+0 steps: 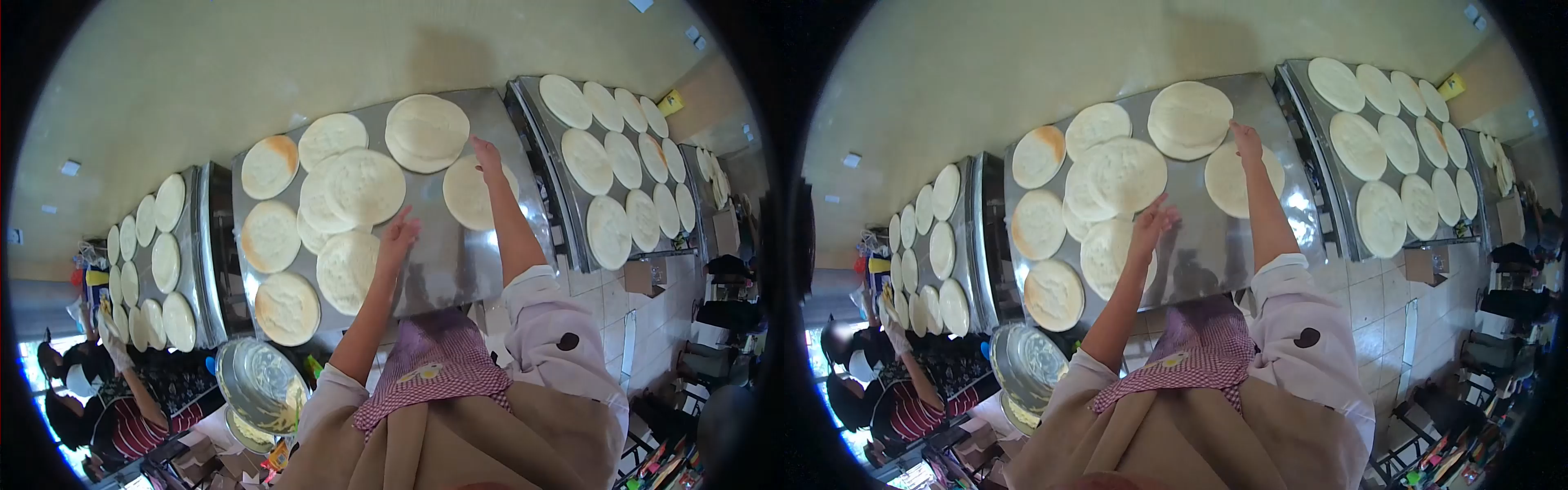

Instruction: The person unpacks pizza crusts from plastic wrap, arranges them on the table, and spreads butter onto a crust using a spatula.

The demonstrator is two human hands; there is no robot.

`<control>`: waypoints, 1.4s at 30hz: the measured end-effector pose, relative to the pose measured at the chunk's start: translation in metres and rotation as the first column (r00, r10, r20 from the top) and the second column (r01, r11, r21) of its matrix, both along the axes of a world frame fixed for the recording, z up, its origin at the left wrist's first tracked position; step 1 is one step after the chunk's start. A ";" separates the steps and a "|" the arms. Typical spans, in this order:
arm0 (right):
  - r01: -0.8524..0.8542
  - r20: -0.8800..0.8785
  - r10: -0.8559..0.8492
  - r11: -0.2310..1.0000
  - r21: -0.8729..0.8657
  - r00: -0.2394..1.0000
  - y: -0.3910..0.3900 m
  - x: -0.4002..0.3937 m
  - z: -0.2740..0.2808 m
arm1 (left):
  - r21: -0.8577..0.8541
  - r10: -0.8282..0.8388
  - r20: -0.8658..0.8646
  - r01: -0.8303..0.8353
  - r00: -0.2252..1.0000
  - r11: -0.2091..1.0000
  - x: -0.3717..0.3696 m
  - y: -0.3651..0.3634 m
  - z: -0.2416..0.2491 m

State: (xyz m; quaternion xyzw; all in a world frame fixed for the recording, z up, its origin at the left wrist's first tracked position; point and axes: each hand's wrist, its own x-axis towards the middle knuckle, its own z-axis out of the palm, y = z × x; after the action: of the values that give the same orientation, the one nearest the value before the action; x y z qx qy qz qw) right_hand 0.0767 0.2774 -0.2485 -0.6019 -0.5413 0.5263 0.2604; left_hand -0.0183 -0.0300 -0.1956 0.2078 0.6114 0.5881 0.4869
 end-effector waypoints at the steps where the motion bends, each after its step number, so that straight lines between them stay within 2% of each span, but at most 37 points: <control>1: -0.001 0.058 0.002 1.000 -0.013 0.998 0.012 -0.010 0.000 | 0.021 0.044 -0.062 -0.043 0.997 0.999 -0.010 0.020 -0.001; 2: -0.051 -0.015 0.051 0.998 -0.037 0.999 0.033 -0.024 -0.019 | 0.050 0.092 -0.128 -0.086 0.988 0.995 -0.023 0.044 -0.001; 4: -0.144 -0.166 0.129 0.986 -0.085 0.978 0.079 -0.048 -0.091 | 0.096 0.199 -0.395 -0.175 0.897 0.980 -0.050 0.089 -0.010; 5: -0.081 -0.119 0.073 0.994 -0.067 0.990 0.083 -0.056 -0.098 | 0.125 0.244 -0.515 -0.210 0.822 0.970 -0.063 0.109 -0.015; 7: 0.044 -0.026 -0.044 0.999 -0.012 0.999 0.072 -0.074 -0.103 | 0.102 0.233 -0.648 -0.221 0.725 0.970 -0.089 0.151 -0.018; 9: -0.005 -0.075 -0.003 0.994 -0.108 0.997 0.070 -0.073 -0.097 | 0.063 0.206 -0.754 -0.243 0.624 0.968 -0.116 0.188 -0.054; 10: -0.030 -0.099 0.015 0.988 -0.154 0.995 0.068 -0.070 -0.090 | 0.074 0.213 -0.855 -0.295 0.474 0.953 -0.126 0.203 -0.073; 13: -0.016 -0.127 0.003 0.994 -0.104 0.992 0.051 -0.062 -0.044 | -0.306 0.027 -0.627 -0.278 0.779 0.910 -0.125 0.227 -0.053; 14: 0.000 -0.147 -0.012 0.997 -0.081 0.989 0.049 -0.057 -0.040 | -0.289 0.034 -0.697 -0.325 0.716 0.900 -0.121 0.233 -0.055; 17: 0.091 -0.230 -0.090 0.996 -0.007 0.969 0.058 -0.042 -0.039 | -0.211 0.134 -0.669 -0.360 0.731 0.909 -0.104 0.253 -0.063; 19: 0.200 -0.305 -0.181 0.979 0.032 0.935 0.077 -0.017 -0.042 | -0.220 0.086 -0.568 -0.252 0.818 0.943 -0.086 0.276 -0.040; 21: 0.216 -0.340 -0.207 0.976 -0.011 0.917 0.099 0.004 -0.013 | -0.178 0.052 -0.478 -0.154 0.877 0.972 -0.070 0.294 -0.037; 23: 0.195 -0.141 -0.171 0.964 0.181 0.975 0.133 0.022 -0.038 | -0.079 0.037 -0.403 -0.075 0.915 0.994 -0.061 0.314 -0.044; 25: 0.088 0.130 -0.135 0.945 0.315 0.982 0.150 0.025 -0.036 | 0.024 0.109 -0.414 -0.109 0.904 0.994 -0.051 0.317 -0.050; 26: 0.008 0.291 -0.113 0.941 0.339 0.950 0.155 0.029 -0.036 | 0.072 0.144 -0.417 -0.126 0.897 0.989 -0.048 0.316 -0.052; 27: -0.075 0.445 -0.095 0.934 0.349 0.891 0.156 0.032 -0.033 | 0.036 0.150 -0.356 -0.147 0.923 0.989 -0.046 0.314 -0.057; 29: -0.037 0.423 -0.127 0.932 0.360 0.897 0.151 0.032 -0.028 | -0.037 0.172 -0.233 -0.185 0.957 0.982 -0.047 0.307 -0.066; 32: 0.017 0.338 -0.132 0.946 0.323 0.932 0.142 0.032 -0.005 | 0.107 0.262 -0.070 -0.254 0.962 0.961 -0.039 0.301 -0.072; 35: 0.050 0.291 -0.149 0.945 0.323 0.945 0.135 0.036 -0.004 | -0.066 0.114 -0.445 -0.159 0.888 0.985 -0.011 0.263 -0.033; 37: 0.073 0.247 -0.160 0.943 0.326 0.956 0.140 0.037 -0.009 | -0.048 -0.007 -0.560 -0.024 0.828 0.999 0.011 0.212 -0.046; 39: 0.110 0.172 -0.168 0.947 0.302 0.971 0.141 0.043 -0.012 | -0.090 -0.085 -0.602 0.038 0.794 0.995 0.041 0.159 -0.057; 42: 0.119 0.130 -0.157 0.958 0.261 0.979 0.122 0.054 -0.001 | -0.070 -0.021 -0.223 0.006 0.975 0.998 0.074 0.121 -0.061</control>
State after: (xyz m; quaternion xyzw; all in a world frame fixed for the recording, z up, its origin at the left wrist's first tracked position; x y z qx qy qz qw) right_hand 0.1306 0.3992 -0.2493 -0.6382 -0.5781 0.3872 0.3294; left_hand 0.0555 0.0914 -0.2568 0.2600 0.6808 0.5363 0.4258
